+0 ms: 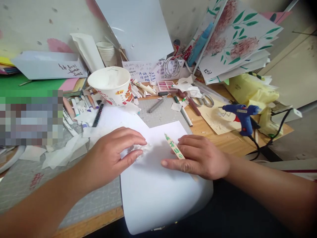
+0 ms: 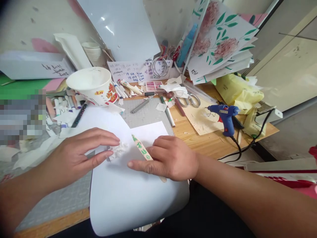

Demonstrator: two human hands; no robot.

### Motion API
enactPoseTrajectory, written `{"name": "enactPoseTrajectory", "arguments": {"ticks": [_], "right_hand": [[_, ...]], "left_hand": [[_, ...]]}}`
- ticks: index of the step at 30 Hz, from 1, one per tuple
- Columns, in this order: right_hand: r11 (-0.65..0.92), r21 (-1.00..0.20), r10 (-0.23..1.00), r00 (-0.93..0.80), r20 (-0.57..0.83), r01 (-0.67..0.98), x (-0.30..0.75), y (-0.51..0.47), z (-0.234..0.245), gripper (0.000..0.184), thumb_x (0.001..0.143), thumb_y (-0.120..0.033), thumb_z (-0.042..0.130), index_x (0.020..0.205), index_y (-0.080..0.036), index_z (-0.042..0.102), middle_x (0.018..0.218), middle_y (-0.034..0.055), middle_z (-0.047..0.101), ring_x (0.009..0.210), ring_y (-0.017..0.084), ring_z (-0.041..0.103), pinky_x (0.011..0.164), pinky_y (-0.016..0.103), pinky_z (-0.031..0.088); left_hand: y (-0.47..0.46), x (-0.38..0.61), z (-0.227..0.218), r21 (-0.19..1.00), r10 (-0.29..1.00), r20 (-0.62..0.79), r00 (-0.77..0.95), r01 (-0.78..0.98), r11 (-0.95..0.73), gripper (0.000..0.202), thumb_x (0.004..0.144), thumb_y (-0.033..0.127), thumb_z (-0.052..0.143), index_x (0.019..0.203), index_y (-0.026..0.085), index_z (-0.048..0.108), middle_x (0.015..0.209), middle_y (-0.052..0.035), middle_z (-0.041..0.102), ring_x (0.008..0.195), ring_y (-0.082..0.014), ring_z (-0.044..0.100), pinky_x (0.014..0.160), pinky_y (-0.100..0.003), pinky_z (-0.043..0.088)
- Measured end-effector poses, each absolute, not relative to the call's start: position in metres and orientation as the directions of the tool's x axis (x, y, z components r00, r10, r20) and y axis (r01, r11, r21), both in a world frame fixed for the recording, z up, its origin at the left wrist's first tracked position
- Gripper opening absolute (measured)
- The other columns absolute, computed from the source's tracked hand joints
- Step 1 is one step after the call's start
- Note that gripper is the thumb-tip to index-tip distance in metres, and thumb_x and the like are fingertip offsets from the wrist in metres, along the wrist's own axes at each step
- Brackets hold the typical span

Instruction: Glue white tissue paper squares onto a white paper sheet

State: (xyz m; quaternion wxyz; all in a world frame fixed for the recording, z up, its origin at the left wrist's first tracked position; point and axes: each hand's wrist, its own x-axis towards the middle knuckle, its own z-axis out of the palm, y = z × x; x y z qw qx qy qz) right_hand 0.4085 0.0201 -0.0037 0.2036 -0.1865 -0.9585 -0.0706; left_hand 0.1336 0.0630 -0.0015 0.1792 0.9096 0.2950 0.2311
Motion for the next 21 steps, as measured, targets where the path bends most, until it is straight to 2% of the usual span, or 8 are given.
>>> {"name": "enactPoseTrajectory", "arguments": {"ticks": [6, 11, 17, 21], "right_hand": [[0.916, 0.061, 0.341, -0.851, 0.4, 0.396, 0.4059, 0.02, -0.0076, 0.037, 0.094, -0.018, 0.038, 0.128, -0.019, 0.052, 0.063, -0.0009, 0.049, 0.062, 0.015, 0.048, 0.063, 0.029, 0.042], [0.905, 0.078, 0.356, -0.847, 0.396, 0.417, 0.4041, 0.0166, -0.0098, 0.036, 0.094, -0.018, 0.04, 0.128, -0.02, 0.051, 0.062, -0.0018, 0.047, 0.06, 0.014, 0.046, 0.06, 0.029, 0.039], [0.901, 0.06, 0.372, -0.837, 0.401, 0.429, 0.404, 0.0132, -0.0125, 0.035, 0.093, -0.017, 0.04, 0.127, -0.017, 0.049, 0.065, -0.0002, 0.055, 0.062, 0.015, 0.049, 0.059, 0.029, 0.038], [0.898, 0.045, 0.38, -0.825, 0.419, 0.437, 0.4027, 0.0114, -0.0119, 0.028, 0.093, -0.017, 0.039, 0.116, -0.013, 0.055, 0.066, 0.0018, 0.057, 0.063, 0.016, 0.05, 0.057, 0.03, 0.038]], "left_hand": [[0.0649, 0.1334, -0.0056, 0.386, 0.579, 0.345, 0.739, 0.451, -0.805, 0.015, 0.09, 0.028, 0.051, 0.101, 0.023, 0.061, 0.103, -0.0034, 0.066, 0.099, -0.0187, 0.059, 0.086, -0.033, 0.048], [0.0657, 0.1355, -0.0061, 0.367, 0.564, 0.333, 0.756, 0.447, -0.816, 0.018, 0.088, 0.03, 0.052, 0.102, 0.022, 0.061, 0.106, -0.0043, 0.065, 0.101, -0.0199, 0.059, 0.088, -0.035, 0.048], [0.0645, 0.1367, -0.0057, 0.372, 0.564, 0.349, 0.749, 0.442, -0.816, 0.018, 0.088, 0.028, 0.052, 0.103, 0.022, 0.061, 0.11, -0.0042, 0.063, 0.102, -0.0194, 0.058, 0.089, -0.034, 0.047], [0.0653, 0.1355, -0.0063, 0.383, 0.573, 0.333, 0.749, 0.448, -0.808, 0.019, 0.088, 0.029, 0.052, 0.102, 0.023, 0.062, 0.109, -0.0034, 0.064, 0.102, -0.0203, 0.058, 0.089, -0.036, 0.048]]}}
